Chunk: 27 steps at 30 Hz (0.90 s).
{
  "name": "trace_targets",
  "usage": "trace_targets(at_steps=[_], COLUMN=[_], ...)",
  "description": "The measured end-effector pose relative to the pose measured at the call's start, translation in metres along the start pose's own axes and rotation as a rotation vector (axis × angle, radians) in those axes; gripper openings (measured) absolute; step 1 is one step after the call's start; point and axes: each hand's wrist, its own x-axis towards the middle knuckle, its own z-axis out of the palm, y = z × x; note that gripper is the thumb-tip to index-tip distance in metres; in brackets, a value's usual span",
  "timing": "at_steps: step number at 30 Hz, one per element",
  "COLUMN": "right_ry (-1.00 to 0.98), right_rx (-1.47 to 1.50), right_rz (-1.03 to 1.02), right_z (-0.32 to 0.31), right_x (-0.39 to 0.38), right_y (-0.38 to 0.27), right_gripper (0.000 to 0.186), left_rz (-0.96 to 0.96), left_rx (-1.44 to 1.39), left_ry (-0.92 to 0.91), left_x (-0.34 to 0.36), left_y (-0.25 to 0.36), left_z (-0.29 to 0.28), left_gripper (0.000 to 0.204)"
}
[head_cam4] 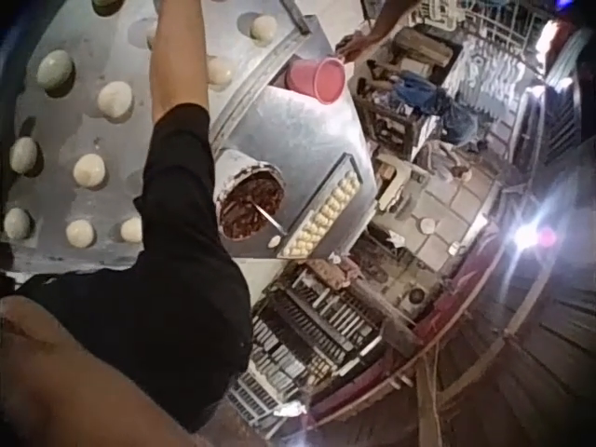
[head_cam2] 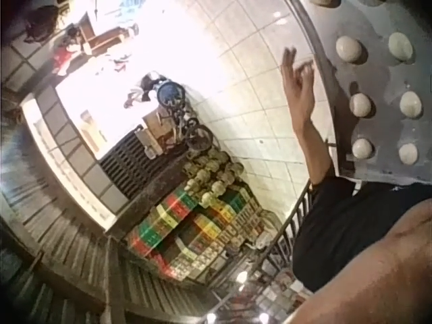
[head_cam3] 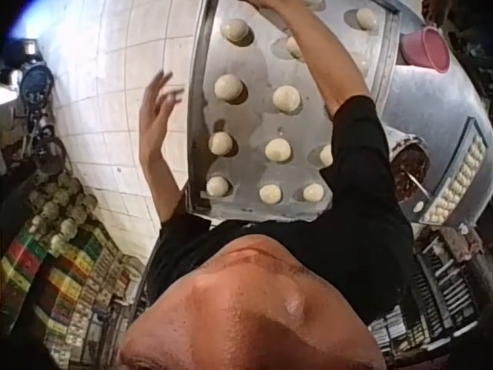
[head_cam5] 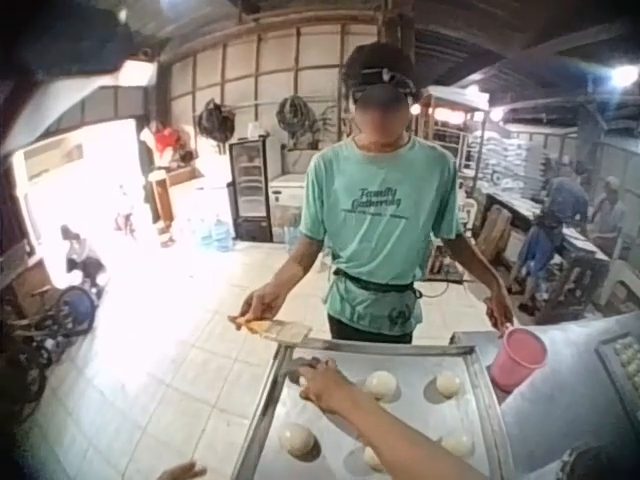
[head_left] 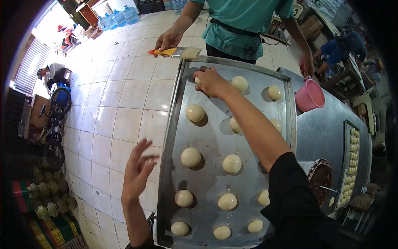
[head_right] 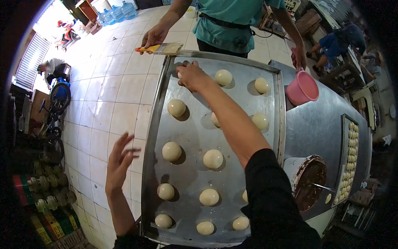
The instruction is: The recorder is filling dough balls with chocolate paste, shaping them, and placing them on a tray.
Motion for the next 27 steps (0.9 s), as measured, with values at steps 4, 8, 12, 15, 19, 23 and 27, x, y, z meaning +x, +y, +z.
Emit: trace_targets(at_steps=[4,8,12,15,19,23,27], right_ry=[-0.131,0.301,0.032,0.168,0.486,0.119,0.369], right_rx=[-0.052,-0.131,0.324,0.077,-0.05,-0.02,0.226], right_rz=[-0.016,0.002,0.313,0.259,0.004,0.249,0.714], right_z=[-0.019,-0.018,0.017,0.044,0.066,0.022,-0.047], right_x=[-0.018,-0.048,-0.083,-0.076,-0.09,-0.121,-0.124], right_y=[-0.012,-0.049,-0.101,-0.118,-0.093,-0.112,-0.018], right_gripper=[0.057,0.056,0.044,0.027,0.027,0.058,0.058], left_rz=[-0.144,-0.216,-0.24,-0.217,-0.145,-0.218,-0.271], left_rx=[-0.141,-0.114,-0.138,-0.196,-0.213,-0.113,-0.192], left_ry=[0.04,0.078,0.113,0.094,0.161,0.382,0.523], left_x=[-0.065,-0.111,-0.13,-0.136,-0.154,-0.212,-0.264], left_y=[-0.028,-0.038,-0.028,-0.03,-0.027,-0.037,-0.052], left_z=[-0.019,-0.026,-0.019,-0.008,-0.002,-0.024,-0.035], left_gripper=[0.053,0.053,0.05,0.048,0.042,0.042,0.037])
